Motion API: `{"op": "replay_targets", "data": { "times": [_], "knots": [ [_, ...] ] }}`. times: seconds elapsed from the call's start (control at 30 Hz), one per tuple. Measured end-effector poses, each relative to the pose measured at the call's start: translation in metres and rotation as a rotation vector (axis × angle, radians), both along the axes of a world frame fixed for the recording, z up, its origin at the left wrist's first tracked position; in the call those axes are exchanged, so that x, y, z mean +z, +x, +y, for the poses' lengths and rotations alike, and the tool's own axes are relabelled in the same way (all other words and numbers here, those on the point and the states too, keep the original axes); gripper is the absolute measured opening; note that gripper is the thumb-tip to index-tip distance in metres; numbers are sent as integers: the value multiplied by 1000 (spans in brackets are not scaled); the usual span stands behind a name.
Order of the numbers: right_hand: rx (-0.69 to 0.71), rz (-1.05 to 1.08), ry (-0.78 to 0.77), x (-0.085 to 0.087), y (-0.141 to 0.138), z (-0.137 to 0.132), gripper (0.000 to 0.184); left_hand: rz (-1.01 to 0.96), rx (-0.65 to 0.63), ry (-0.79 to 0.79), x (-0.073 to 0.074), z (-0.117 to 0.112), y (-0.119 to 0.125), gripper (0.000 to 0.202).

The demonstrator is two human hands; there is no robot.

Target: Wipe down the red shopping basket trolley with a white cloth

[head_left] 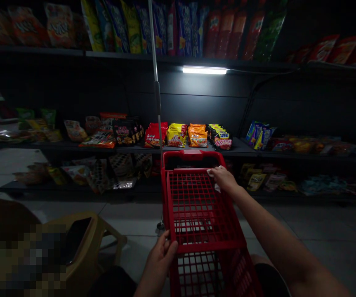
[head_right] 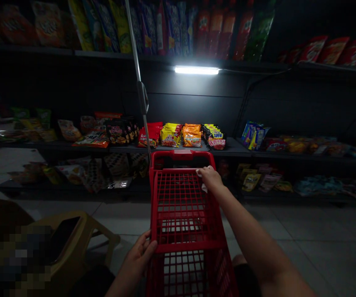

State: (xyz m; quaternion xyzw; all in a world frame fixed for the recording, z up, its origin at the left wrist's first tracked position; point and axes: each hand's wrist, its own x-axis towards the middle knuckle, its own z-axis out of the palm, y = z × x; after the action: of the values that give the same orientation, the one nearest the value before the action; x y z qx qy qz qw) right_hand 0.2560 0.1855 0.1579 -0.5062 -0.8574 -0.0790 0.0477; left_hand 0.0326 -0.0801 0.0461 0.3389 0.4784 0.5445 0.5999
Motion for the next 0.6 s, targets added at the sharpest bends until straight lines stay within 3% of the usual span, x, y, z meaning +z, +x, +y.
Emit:
{"op": "replay_targets", "data": {
  "times": [0.13, 0.23, 0.3, 0.4, 0.53, 0.6],
  "knots": [
    [-43, -10, -29, -14, 18, -45, 29, 7, 13, -6, 0, 1, 0, 71],
    [34, -6, -75, -32, 29, -91, 25, 25, 15, -35, -2, 2, 0, 73],
    [102, 13, -96, -37, 37, -103, 30, 44, 20, -53, -3, 1, 0, 73],
    [45, 16, -61, -25, 42, -81, 39, 94, 29, -70, -2, 1, 1, 73],
    [-109, -22, 38, -2, 37, -26, 26, 145, 38, -87, 2, 1, 4, 80],
    [-127, -20, 33, -1, 36, -20, 22, 141, 44, -80, 3, 1, 6, 79]
  ]
}}
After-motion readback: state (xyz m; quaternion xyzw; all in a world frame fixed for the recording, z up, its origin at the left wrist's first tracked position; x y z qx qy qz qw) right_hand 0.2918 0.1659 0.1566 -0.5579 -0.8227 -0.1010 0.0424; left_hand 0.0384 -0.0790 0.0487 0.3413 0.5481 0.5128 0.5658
